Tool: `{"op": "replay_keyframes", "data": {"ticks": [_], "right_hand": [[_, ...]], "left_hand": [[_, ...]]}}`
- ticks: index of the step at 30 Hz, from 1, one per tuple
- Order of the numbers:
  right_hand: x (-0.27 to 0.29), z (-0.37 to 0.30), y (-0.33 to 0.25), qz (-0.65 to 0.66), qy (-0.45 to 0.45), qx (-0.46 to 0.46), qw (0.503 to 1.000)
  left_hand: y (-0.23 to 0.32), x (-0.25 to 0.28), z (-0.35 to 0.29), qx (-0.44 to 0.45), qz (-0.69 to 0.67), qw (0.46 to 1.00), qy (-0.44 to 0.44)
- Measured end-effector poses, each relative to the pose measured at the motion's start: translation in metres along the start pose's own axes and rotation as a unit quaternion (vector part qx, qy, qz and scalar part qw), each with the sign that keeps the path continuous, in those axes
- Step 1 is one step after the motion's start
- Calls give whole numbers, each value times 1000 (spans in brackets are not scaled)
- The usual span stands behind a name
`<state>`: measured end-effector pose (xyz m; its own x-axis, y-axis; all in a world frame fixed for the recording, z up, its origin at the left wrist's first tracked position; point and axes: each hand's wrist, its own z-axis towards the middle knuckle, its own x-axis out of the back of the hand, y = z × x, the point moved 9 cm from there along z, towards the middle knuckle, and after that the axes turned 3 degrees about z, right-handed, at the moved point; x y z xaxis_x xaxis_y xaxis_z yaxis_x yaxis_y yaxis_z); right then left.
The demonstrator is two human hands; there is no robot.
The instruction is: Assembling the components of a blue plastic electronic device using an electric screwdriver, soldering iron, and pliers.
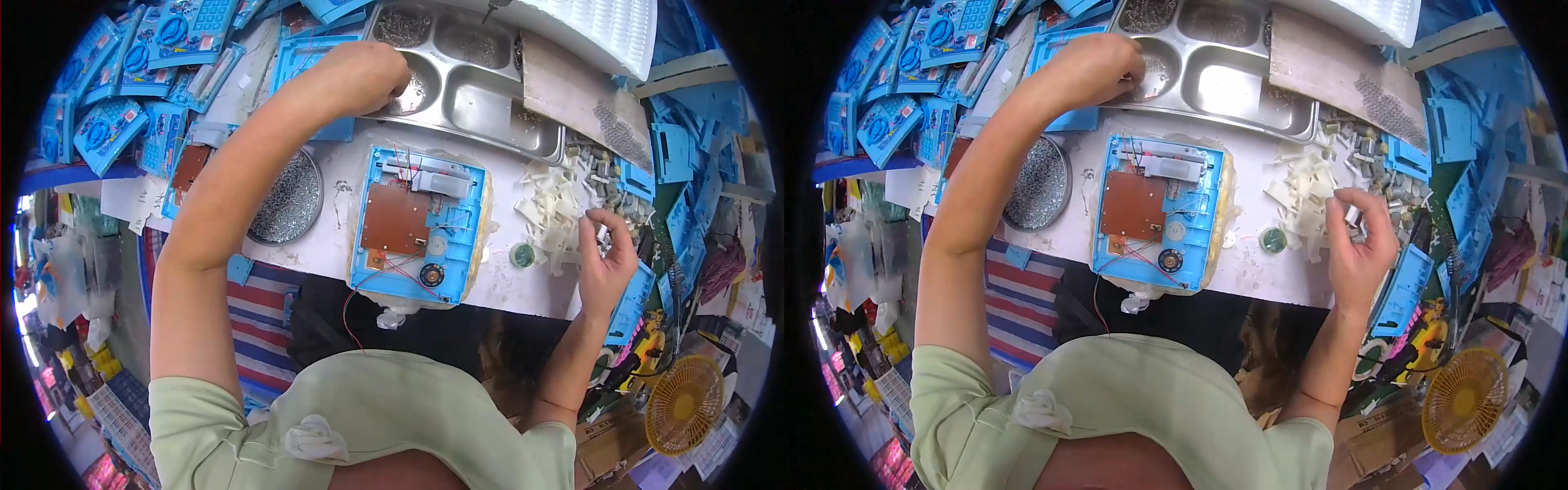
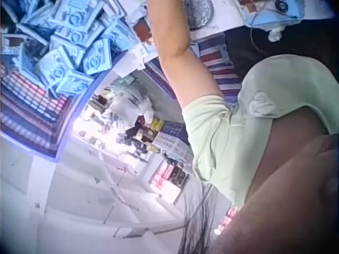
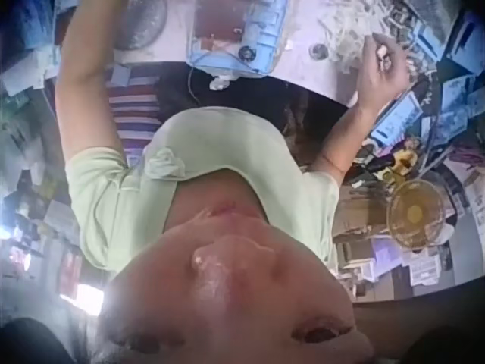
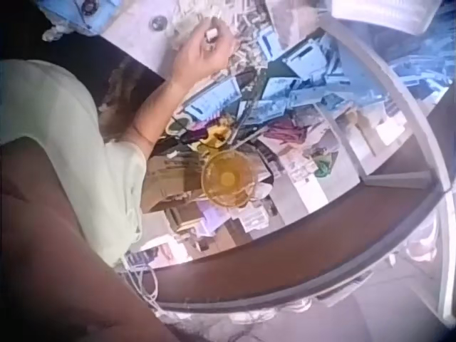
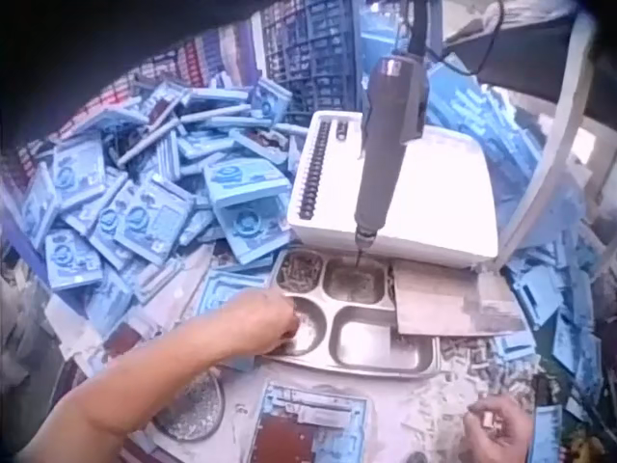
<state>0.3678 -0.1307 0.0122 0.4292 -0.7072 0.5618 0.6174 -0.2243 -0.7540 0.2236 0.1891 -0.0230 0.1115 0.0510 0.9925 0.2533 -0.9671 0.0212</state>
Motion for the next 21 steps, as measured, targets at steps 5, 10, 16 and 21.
{"op": "replay_keyframes", "data": {"ticks": [5, 10, 16, 21], "right_hand": [[-17, 3, -15, -1, -21, 15, 1000], [-54, 31, -45, 124, -74, -24, 989], [-144, 90, -87, 79, -208, 52, 973], [-169, 92, -94, 243, -292, 51, 924]], "left_hand": [[1, -10, 4, -46, -3, 999, 8], [-3, 27, -14, -68, -230, 959, 151], [38, 58, -51, -61, -401, 892, 202], [26, 34, -54, -13, -677, 730, 95]]}}
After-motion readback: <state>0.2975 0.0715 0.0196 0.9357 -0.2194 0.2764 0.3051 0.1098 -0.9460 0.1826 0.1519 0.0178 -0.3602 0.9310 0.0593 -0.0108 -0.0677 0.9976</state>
